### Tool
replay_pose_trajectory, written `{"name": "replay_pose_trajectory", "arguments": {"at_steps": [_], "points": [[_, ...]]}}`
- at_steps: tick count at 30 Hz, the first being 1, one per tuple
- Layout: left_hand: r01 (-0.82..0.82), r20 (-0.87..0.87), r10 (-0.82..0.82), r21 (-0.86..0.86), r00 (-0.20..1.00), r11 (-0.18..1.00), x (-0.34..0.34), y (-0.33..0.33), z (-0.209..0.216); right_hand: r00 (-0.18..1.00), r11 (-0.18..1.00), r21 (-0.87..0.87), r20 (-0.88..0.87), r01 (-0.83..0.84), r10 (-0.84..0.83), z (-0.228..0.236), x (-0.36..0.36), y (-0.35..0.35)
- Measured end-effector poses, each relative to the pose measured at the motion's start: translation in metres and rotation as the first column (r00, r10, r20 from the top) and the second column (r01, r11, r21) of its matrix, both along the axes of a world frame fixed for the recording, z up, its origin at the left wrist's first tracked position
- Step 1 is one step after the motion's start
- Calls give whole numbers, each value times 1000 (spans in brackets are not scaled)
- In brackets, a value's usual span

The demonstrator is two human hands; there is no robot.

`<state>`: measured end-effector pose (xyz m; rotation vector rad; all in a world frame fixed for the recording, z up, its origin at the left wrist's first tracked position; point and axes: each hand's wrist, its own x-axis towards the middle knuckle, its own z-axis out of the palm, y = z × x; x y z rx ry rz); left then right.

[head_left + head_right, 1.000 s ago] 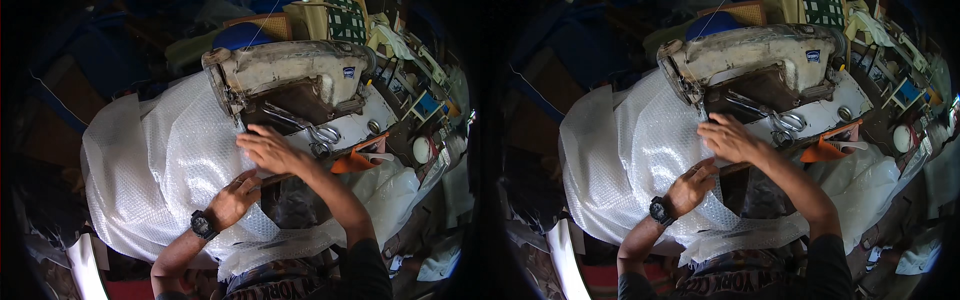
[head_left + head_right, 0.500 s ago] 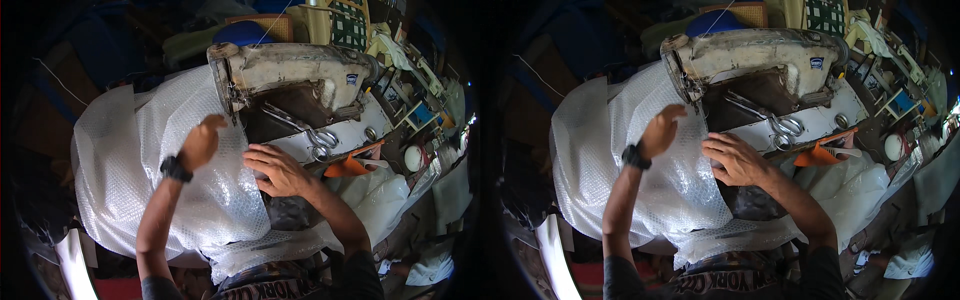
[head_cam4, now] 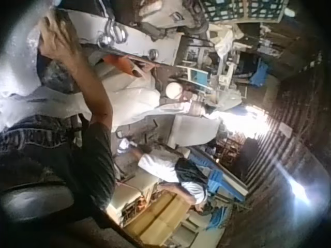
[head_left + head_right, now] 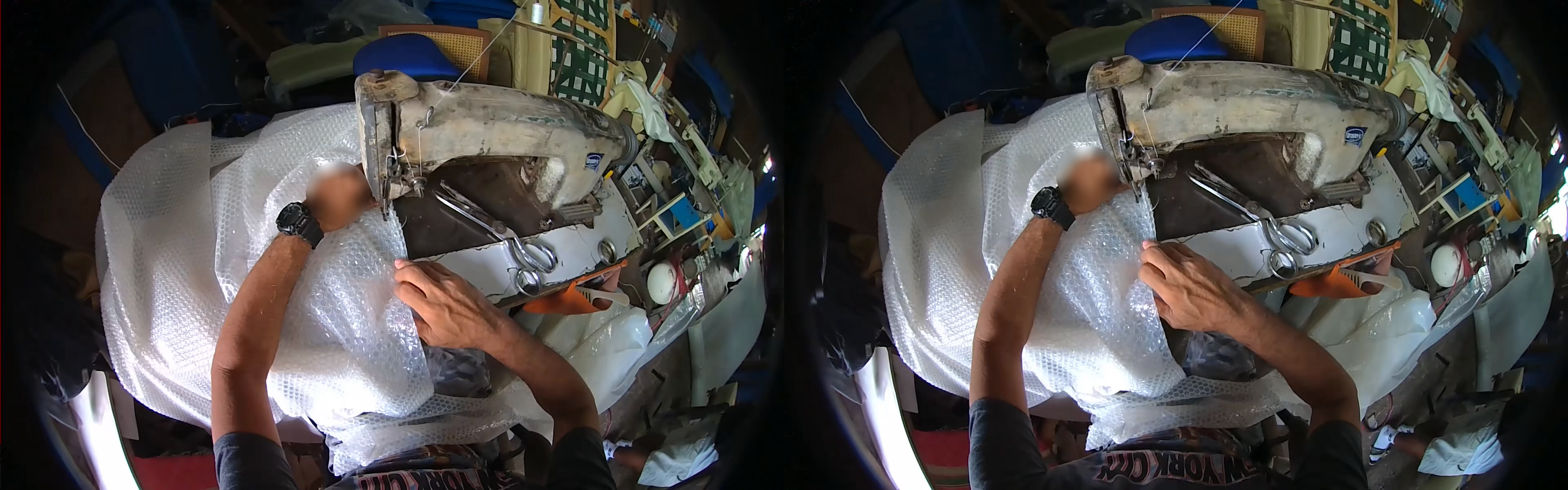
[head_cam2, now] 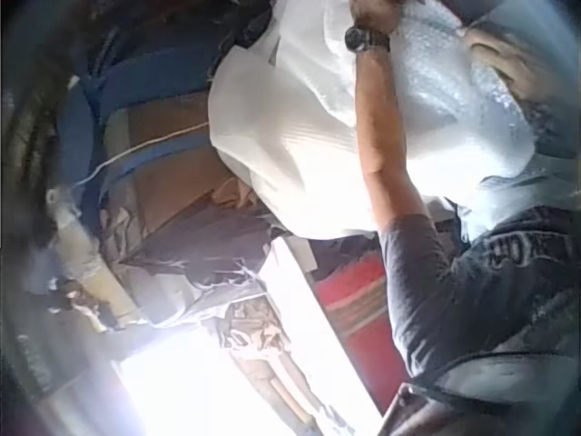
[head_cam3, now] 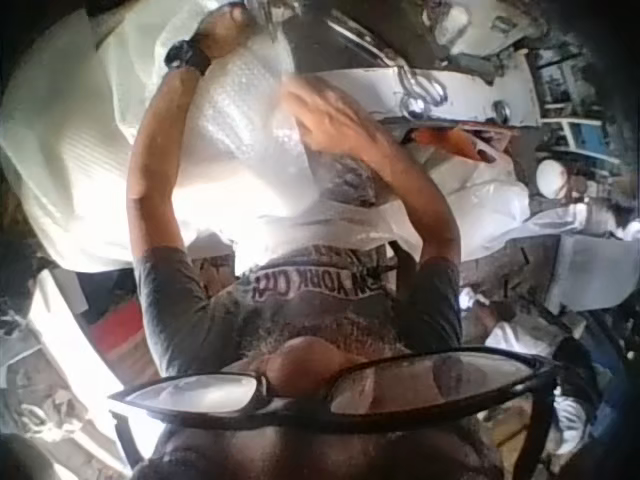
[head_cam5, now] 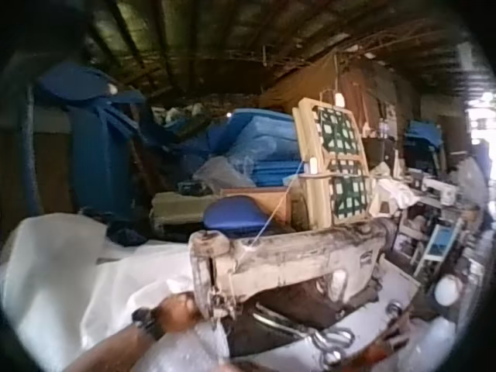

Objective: Sewing pieces of bubble wrap together using an industrial sewing machine.

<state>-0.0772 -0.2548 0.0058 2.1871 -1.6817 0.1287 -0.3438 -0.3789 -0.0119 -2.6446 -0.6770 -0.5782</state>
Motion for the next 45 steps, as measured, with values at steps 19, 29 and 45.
{"name": "replay_pose_trajectory", "arguments": {"at_steps": [19, 29, 45], "points": [[-101, 281, 101, -14, 954, 995, 10, -5, -1, 1000, 999, 51, 4, -2, 2, -3, 22, -4], [-171, 319, 178, -50, 931, 984, 25, -13, -5, 1000, 1000, 9, -16, 13, -13, -2, 40, -13], [-256, 347, 283, -122, 894, 959, 52, -16, -9, 969, 968, -151, -118, 199, -218, 8, 47, -14]]}}
